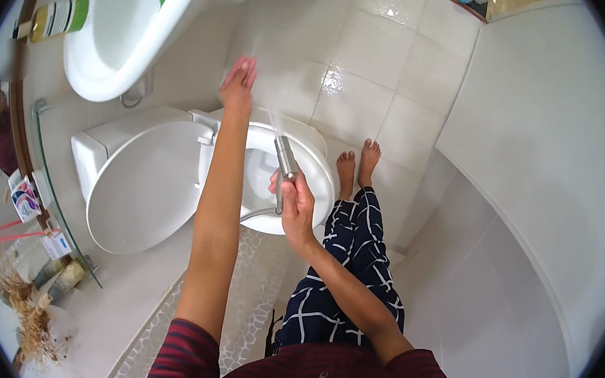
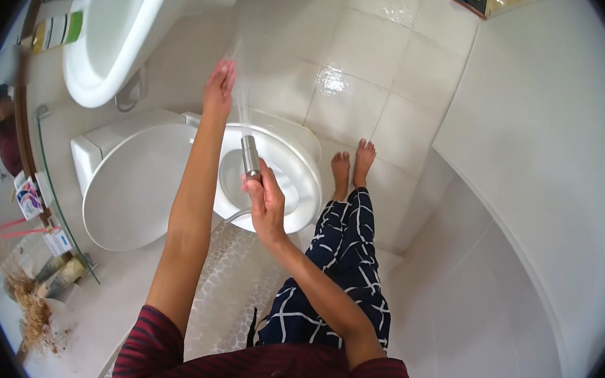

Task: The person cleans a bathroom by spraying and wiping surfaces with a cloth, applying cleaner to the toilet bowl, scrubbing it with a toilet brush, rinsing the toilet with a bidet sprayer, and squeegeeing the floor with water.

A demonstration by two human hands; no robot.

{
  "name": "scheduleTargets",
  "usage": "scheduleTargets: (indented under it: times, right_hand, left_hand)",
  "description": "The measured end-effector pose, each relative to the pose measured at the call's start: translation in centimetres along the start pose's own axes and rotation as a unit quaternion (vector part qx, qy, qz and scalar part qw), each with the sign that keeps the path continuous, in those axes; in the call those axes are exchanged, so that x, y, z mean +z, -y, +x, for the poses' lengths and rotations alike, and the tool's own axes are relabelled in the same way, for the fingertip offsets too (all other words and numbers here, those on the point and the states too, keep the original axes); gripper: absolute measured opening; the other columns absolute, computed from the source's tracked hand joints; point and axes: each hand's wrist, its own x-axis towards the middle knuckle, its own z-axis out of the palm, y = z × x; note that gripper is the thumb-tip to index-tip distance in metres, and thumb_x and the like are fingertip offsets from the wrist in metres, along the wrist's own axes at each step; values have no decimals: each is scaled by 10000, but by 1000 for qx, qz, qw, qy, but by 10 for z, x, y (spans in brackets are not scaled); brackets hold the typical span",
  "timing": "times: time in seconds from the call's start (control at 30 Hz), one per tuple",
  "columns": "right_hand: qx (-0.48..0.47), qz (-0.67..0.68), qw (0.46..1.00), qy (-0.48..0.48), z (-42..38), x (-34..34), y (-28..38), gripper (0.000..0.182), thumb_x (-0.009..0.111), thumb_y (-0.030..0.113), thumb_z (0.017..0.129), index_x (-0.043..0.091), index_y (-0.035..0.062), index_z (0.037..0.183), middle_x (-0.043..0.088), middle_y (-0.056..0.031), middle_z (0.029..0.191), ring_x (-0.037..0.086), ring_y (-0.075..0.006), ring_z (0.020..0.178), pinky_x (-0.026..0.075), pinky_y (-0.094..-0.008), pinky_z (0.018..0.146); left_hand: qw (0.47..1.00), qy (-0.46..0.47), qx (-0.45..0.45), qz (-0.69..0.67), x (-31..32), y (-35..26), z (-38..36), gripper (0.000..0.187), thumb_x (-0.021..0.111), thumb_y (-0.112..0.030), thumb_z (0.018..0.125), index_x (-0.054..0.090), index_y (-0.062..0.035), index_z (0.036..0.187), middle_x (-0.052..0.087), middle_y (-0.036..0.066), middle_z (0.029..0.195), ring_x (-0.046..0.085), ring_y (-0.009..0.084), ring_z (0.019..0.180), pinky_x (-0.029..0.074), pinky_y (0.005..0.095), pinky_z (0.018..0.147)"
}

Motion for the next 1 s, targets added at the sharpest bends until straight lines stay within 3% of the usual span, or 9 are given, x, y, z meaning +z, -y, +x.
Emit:
scheduleTargets:
  times: [0.17,0.27,0.43,0.57,0.6,0.67,0.77,0.87,1.0]
  right_hand:
    - [-15,-8,999,42,12,0,9,434,437,261,915,393,-17,1245,491,-46,874,490,-113,758,415,-242,722]
    - [15,-25,999,-19,24,-1,5,446,397,319,923,400,-1,1233,517,-33,854,485,-98,759,406,-229,719]
    - [90,-24,992,-85,28,-6,-5,376,419,277,917,468,30,1195,533,-30,880,490,-123,855,395,-254,773]
    - [13,-410,911,-33,34,-20,0,329,477,307,864,570,110,1111,422,-71,1208,321,-285,1131,265,-409,927]
    - [-16,-451,892,-24,36,-33,-5,327,481,309,868,584,86,1085,366,-57,1272,325,-244,1139,290,-387,912]
    - [78,-121,990,-3,19,-77,-24,371,471,323,881,543,60,1132,362,-63,1282,314,-211,1170,279,-354,951]
    - [104,-125,954,-251,-52,-208,8,449,513,198,822,409,48,1232,343,-89,1288,321,-192,1183,322,-326,927]
    - [-100,-231,795,-551,-125,-374,89,581,585,-1,722,351,54,1251,413,-105,1215,383,-195,1130,443,-340,820]
    - [-149,-333,807,-465,-107,-352,217,579,602,-87,666,402,22,1198,485,-87,1138,428,-197,1094,418,-354,887]
  left_hand:
    - [996,-36,-29,83,-42,24,-53,370,551,-86,831,457,81,1147,557,160,1044,562,231,962,455,297,845]
    - [976,-8,-89,200,-38,28,-114,442,492,-341,873,514,26,1119,577,98,933,548,145,765,458,259,713]
    - [972,76,-120,189,-7,35,-197,730,304,-625,839,453,12,1162,546,55,955,518,127,847,401,272,786]
    - [957,-13,-81,280,4,41,-214,615,322,-587,857,493,-37,1072,500,-5,795,426,63,606,341,202,541]
    - [949,-37,-62,306,1,45,-213,593,328,-569,865,531,-36,1026,490,-24,723,390,44,523,306,176,470]
    - [909,-29,-100,403,-6,38,-207,375,482,-477,846,481,-104,811,431,-41,629,332,26,472,249,182,398]
    - [896,-34,-99,431,-19,37,-201,435,563,-463,804,507,-32,778,407,-24,617,351,87,573,297,250,506]
    - [894,-41,-114,432,-28,28,-205,418,597,-450,784,529,-38,775,407,-23,588,353,75,550,291,229,490]
    - [895,-44,-122,426,-42,26,-211,451,603,-470,770,536,-25,756,395,-24,569,346,72,524,275,223,474]
